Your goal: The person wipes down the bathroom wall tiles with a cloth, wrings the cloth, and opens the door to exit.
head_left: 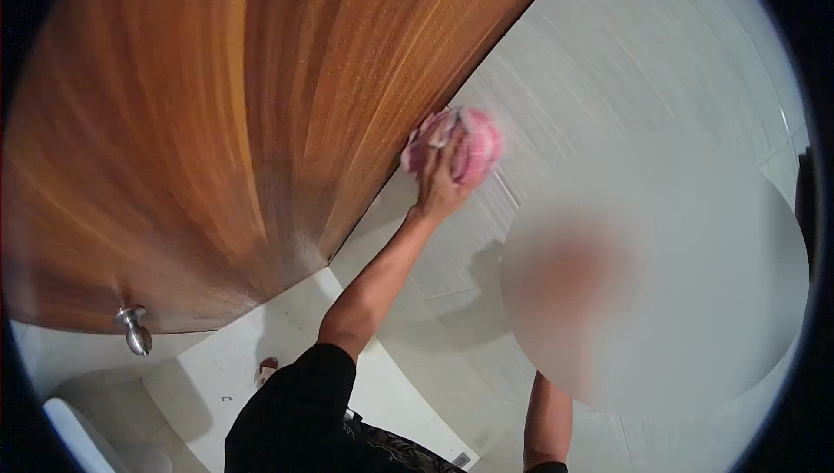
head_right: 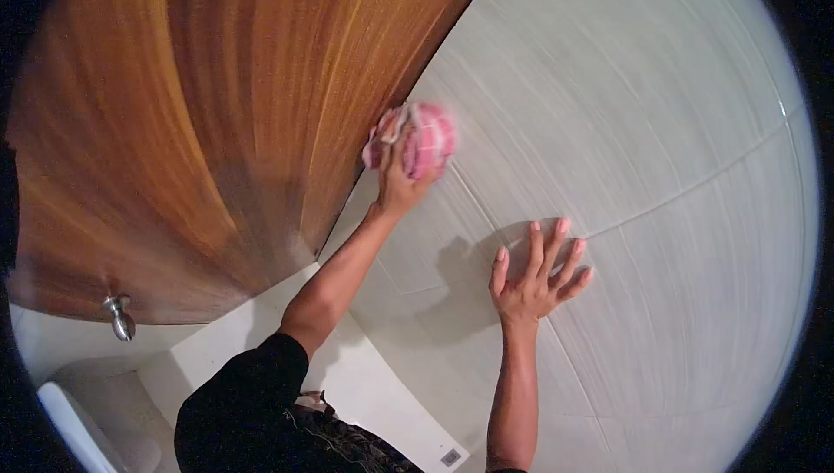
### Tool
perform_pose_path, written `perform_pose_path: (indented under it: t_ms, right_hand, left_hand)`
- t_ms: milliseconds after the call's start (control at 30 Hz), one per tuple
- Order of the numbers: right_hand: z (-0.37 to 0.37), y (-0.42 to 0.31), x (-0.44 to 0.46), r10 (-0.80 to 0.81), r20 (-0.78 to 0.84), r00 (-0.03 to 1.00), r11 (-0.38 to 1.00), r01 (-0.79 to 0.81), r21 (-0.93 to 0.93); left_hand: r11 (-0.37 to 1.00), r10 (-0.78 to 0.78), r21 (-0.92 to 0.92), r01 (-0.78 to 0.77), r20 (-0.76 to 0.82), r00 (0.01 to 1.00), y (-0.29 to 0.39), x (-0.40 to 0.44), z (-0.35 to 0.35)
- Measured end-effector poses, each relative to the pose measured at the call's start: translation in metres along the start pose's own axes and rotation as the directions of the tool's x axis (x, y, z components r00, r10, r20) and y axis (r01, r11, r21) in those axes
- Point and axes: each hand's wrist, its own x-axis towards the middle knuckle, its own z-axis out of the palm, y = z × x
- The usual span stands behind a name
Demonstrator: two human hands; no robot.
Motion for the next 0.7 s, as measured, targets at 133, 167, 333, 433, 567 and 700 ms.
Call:
perform_pose_path:
  t_ms: [133,167,333,433,567,700]
  right_hand:
    - [-0.001,0.003,0.002,0.001,-0.001,1.0,1.0,-0.001,-0.027]
    - [0.001,0.003,0.003,-0.012,-0.04,0.999,1.0,0.011,-0.013]
    - [0.003,0.001,0.001,-0.02,-0.131,0.991,1.0,0.022,0.018]
    - [0.004,-0.003,0.0,0.0,-0.155,0.988,1.0,-0.004,-0.023]
    - [0.014,0.006,-0.009,-0.019,-0.204,0.979,0.999,0.01,-0.046]
    - [0.028,-0.004,-0.049,-0.029,-0.299,0.954,0.999,0.039,0.03]
  left_hand:
    - [0.942,0.297,-0.132,-0.31,-0.106,0.949,-0.001,0.036,0.021]
    - [0.939,0.295,-0.15,-0.309,-0.108,0.949,-0.01,0.032,0.018]
    - [0.919,0.368,-0.107,-0.381,-0.123,0.922,-0.053,-0.002,0.003]
    - [0.912,0.383,-0.1,-0.398,-0.137,0.913,-0.069,-0.025,0.0]
    - [0.903,0.411,-0.056,-0.425,-0.167,0.896,-0.092,-0.058,0.0]
    - [0.921,0.369,-0.059,-0.384,-0.172,0.913,-0.103,-0.087,-0.003]
